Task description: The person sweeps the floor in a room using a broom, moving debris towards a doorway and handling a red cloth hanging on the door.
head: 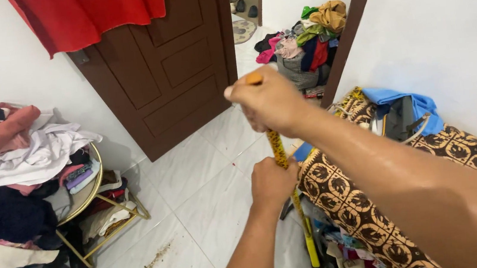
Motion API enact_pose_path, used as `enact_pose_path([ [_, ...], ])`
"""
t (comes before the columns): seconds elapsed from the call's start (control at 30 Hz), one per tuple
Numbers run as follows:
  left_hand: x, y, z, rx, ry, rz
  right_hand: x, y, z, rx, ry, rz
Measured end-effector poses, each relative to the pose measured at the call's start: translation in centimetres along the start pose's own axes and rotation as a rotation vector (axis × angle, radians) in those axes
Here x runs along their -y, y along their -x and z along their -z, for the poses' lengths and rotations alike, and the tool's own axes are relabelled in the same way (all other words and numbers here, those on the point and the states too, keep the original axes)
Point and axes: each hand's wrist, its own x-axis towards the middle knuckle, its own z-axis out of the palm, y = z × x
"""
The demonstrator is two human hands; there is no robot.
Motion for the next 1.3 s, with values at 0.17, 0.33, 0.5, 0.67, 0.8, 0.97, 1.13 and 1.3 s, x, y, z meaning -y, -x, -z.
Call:
enact_pose_path([
  [0.17, 2.2, -1.8, 0.0, 0.121, 0.061, 0.163, -2.4, -1.6, -2.6, -0.165, 0.236, 0.003],
  [0.33, 3.2, -2.7, 0.2, 0.15, 0.12, 0.164, -3.3, -3.1, -3.5, -0.291, 0.52, 0.126],
  [0.5, 3.4, -3.9, -1.0, 0.094, 0.15, 0.211, -3.4, -4.1, -2.8, -0.251, 0.53, 0.079],
  [0.67, 4.6, -4.9, -3.4, 0.053, 0.177, 0.294, -5.4, -4.0, -1.5, -0.049, 0.443, 0.09],
  [0.8, 5.8, -3.4, -4.7, 0.025, 0.167, 0.391, -7.4, -1.9, -1.2, 0.203, 0.219, -0.035],
  [0.97, 5.9, -1.1, -3.9, 0.028, 0.095, 0.353, -7.8, -0.6, -1.5, 0.414, 0.067, -0.086],
  [1.13, 5.2, 1.1, -1.7, -0.004, 0.082, 0.261, -6.2, 0.8, -2.3, 0.491, 0.085, -0.038],
  [1.3, 5.7, 3.7, 0.1, -0.073, 0.13, 0.095, -4.8, 2.5, -4.3, 0.53, 0.132, -0.065],
])
